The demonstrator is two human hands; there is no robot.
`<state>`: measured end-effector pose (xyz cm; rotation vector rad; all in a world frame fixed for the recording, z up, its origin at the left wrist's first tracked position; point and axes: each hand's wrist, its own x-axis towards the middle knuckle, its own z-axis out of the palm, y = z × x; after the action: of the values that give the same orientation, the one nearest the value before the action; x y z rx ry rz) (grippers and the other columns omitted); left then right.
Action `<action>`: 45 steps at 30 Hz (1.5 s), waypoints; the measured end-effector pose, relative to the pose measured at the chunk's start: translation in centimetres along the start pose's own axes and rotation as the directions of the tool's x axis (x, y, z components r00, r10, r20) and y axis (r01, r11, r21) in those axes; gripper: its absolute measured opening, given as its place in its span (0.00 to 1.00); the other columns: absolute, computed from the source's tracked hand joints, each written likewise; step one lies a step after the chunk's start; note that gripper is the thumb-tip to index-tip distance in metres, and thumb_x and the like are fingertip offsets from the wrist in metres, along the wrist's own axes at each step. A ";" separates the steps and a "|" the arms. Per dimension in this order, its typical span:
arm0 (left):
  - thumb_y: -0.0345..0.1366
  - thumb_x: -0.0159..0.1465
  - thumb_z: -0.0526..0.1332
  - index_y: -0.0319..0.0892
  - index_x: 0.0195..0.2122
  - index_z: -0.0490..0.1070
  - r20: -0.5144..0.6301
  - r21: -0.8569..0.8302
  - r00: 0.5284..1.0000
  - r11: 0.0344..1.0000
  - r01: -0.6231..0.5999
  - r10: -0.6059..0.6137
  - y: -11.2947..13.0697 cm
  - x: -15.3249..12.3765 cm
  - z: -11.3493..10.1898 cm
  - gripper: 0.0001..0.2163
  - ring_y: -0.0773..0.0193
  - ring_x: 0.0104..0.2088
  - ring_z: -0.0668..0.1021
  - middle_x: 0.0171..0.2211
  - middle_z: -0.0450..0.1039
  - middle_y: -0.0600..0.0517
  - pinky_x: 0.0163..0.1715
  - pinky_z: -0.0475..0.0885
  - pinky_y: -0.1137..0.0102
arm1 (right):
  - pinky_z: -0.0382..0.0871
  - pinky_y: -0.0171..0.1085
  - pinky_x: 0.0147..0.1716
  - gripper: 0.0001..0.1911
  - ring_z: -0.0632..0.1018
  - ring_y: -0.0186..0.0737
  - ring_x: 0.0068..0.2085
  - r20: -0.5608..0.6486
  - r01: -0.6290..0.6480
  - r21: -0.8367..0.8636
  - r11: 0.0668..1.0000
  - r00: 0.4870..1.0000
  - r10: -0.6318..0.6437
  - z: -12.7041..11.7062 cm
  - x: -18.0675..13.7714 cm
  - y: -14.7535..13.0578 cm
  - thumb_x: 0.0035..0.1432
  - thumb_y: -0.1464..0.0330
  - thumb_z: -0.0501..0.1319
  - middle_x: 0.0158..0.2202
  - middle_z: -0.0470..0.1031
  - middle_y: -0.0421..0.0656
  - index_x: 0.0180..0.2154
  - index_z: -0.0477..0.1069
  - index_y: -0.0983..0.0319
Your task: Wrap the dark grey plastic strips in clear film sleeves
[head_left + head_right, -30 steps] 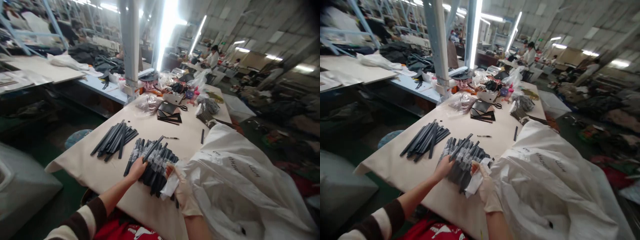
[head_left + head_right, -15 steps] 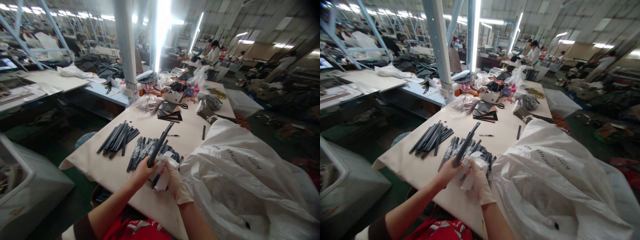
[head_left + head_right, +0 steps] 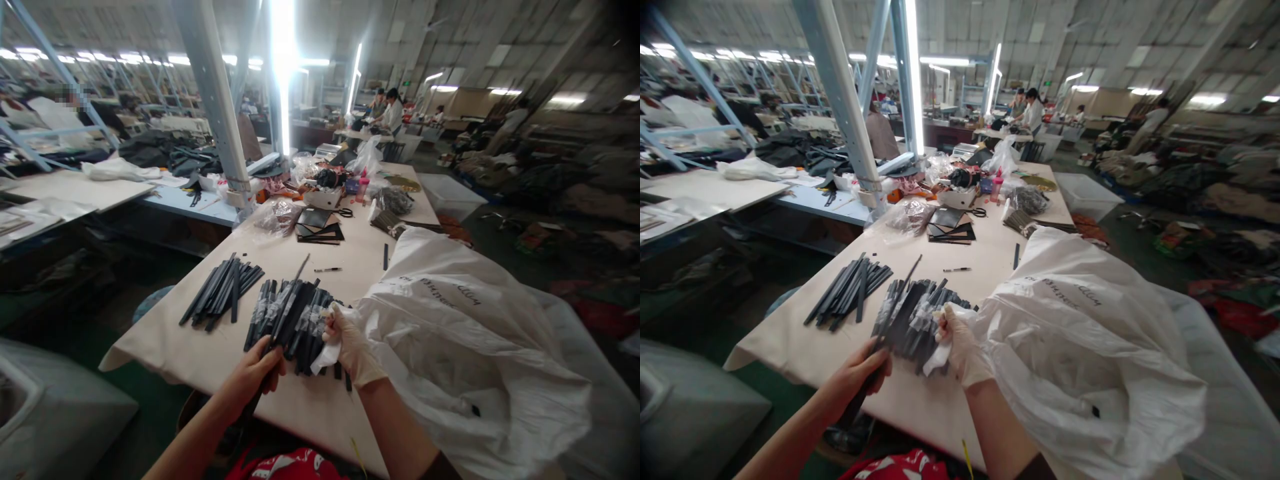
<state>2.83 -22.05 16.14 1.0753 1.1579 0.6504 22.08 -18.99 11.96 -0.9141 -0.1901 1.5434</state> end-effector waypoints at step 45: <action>0.53 0.52 0.60 0.42 0.33 0.57 0.118 -0.008 0.990 0.997 0.079 -0.077 -2.4 -1.3 -3.1 0.21 0.74 0.12 0.67 0.17 0.69 0.59 0.11 0.56 0.80 | 0.61 0.32 0.25 0.11 0.69 0.33 0.25 0.311 0.119 -0.648 0.753 0.943 0.119 4.3 -5.8 4.7 0.45 0.63 0.67 0.25 0.75 0.39 0.31 0.77 0.62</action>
<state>-0.78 -23.09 14.40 1.0389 1.0869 0.5254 15.22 -23.55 14.47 -1.1816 -1.0461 1.6468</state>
